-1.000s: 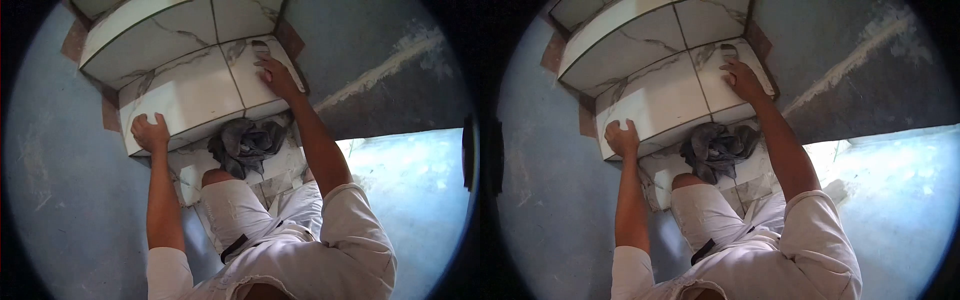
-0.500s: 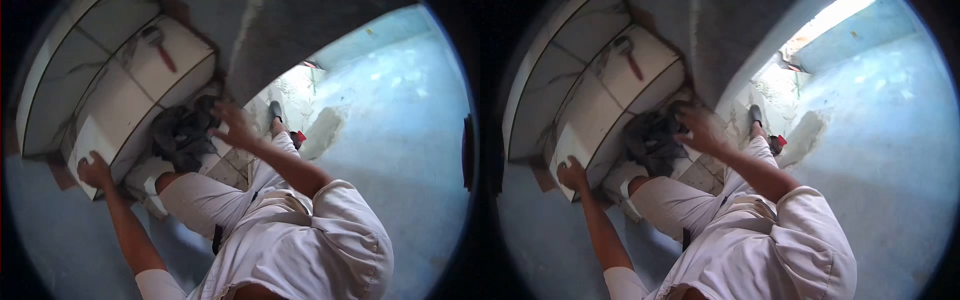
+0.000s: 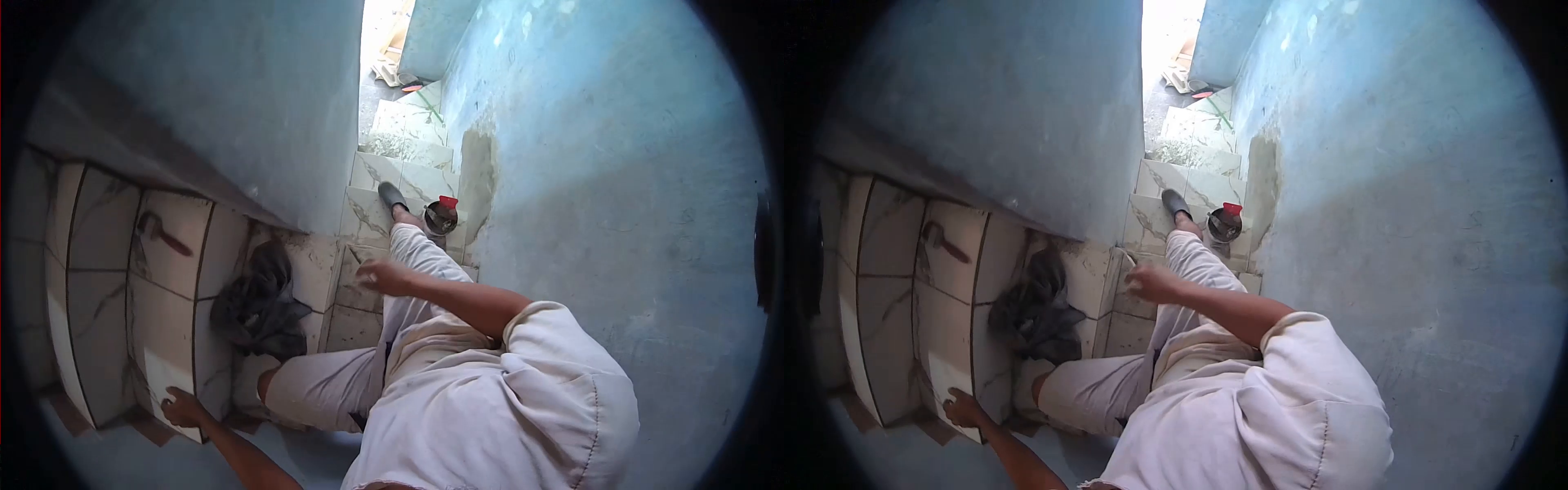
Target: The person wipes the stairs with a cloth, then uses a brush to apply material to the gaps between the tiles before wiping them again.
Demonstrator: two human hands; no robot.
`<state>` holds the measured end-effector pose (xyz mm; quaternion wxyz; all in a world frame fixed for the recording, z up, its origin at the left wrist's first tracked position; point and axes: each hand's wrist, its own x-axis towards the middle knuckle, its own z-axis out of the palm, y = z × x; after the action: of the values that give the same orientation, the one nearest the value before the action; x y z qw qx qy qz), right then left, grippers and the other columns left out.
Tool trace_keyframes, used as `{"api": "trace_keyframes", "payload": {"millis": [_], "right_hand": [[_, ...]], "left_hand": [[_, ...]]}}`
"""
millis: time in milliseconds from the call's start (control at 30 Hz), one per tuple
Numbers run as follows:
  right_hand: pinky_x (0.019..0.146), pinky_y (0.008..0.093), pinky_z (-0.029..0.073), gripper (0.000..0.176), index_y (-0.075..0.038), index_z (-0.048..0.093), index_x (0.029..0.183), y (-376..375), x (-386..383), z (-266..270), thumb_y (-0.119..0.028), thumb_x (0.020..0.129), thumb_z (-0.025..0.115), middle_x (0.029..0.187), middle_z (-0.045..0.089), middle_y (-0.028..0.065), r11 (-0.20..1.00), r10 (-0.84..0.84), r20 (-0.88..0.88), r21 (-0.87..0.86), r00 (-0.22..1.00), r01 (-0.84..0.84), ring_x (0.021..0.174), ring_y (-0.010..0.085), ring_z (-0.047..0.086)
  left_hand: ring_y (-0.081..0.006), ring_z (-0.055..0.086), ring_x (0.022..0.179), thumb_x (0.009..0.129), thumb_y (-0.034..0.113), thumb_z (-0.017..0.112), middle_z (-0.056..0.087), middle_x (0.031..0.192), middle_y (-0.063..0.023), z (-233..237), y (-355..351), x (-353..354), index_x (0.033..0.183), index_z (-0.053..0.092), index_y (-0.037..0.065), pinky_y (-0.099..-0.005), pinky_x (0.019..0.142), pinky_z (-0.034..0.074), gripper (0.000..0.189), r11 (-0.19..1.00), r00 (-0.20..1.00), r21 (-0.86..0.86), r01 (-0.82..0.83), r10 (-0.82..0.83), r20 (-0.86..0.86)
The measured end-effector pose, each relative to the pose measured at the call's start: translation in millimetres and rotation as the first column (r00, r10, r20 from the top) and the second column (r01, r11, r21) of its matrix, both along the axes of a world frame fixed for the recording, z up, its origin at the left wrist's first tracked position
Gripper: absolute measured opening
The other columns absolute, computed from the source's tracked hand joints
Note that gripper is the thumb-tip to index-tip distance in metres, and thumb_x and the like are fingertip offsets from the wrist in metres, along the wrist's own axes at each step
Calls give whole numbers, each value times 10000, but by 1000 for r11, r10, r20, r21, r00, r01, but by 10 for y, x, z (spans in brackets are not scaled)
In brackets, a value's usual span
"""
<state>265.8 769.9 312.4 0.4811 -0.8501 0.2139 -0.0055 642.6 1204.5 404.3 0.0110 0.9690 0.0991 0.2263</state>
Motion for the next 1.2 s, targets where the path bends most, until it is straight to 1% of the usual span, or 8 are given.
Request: {"api": "trace_keyframes", "payload": {"millis": [200, 300, 367, 433, 567, 867, 1000, 1200], "right_hand": [[782, 419, 485, 176, 3, 675, 909, -1114, -796, -649, -120, 792, 630, 852, 663, 184, 784, -571, 110, -220, 813, 581, 856, 330, 635], [766, 439, 461, 227, 25, 649, 873, -1246, -993, -520, -178, 811, 569, 862, 633, 211, 824, -512, -4, -287, 859, 489, 853, 386, 591], [761, 454, 453, 189, 20, 625, 895, -1282, -939, -787, -117, 766, 626, 883, 605, 210, 821, -437, 114, -355, 892, 448, 858, 400, 570], [743, 434, 467, 161, 15, 621, 867, -1173, -844, -601, -137, 814, 629, 877, 611, 205, 805, -374, 105, -457, 922, 378, 825, 372, 589], [645, 360, 505, 144, -2, 655, 892, -735, -304, -136, -117, 810, 688, 863, 642, 165, 871, -404, 208, -209, 891, 444, 765, 299, 638], [715, 345, 536, 206, -16, 664, 953, -24, 848, 630, -165, 817, 708, 1013, 653, 144, 983, -110, 287, -110, 952, 146, 854, 287, 648], [712, 342, 535, 206, -23, 666, 952, 106, 1006, 555, -177, 821, 706, 1015, 653, 142, 988, -29, 295, -137, 955, 73, 858, 284, 649], [731, 350, 545, 212, -28, 667, 960, 250, 1049, 525, -195, 831, 695, 1032, 651, 139, 997, -4, 209, -71, 978, 19, 898, 287, 648]], "left_hand": [[-355, 597, 958, 872, 388, 591, 617, 1017, -185, -257, 160, 255, 1037, 607, -53, -472, 855, 465, 471, 960, 938, 56, 275, -281, 201], [-331, 523, 1059, 846, 231, 670, 564, 1109, -180, -253, -162, 127, 1110, 557, -46, -420, 946, 393, 399, 792, 735, -33, 610, -550, 397], [-336, 502, 1088, 798, 194, 694, 544, 1163, -171, 82, -869, -168, 1131, 553, -24, -432, 978, 368, 422, 749, 832, -363, 554, -518, 200], [-359, 562, 981, 761, 170, 709, 608, 1008, -198, 9, -1222, -408, 1011, 615, -13, -449, 888, 434, 323, 651, 662, -121, 749, -735, 143], [-361, 577, 950, 763, 385, 705, 589, 976, -203, 42, -1972, -1016, 939, 578, -16, -463, 769, 489, 456, 858, 738, -213, 467, -511, -440], [-422, 552, 1036, 762, 303, 723, 547, 1075, -261, -609, -1759, -969, 1062, 508, -52, -499, 827, 480, 512, 842, 948, -538, -35, -142, -286], [-423, 564, 1016, 760, 250, 708, 592, 973, -230, -452, -1554, -967, 1004, 555, -24, -487, 848, 473, 398, 843, 881, -538, 3, -257, -397], [-421, 575, 901, 764, 183, 654, 596, 906, -230, 60, -1389, -1174, 959, 567, -20, -464, 792, 463, 295, 689, 835, -620, 376, -542, -97]]}}
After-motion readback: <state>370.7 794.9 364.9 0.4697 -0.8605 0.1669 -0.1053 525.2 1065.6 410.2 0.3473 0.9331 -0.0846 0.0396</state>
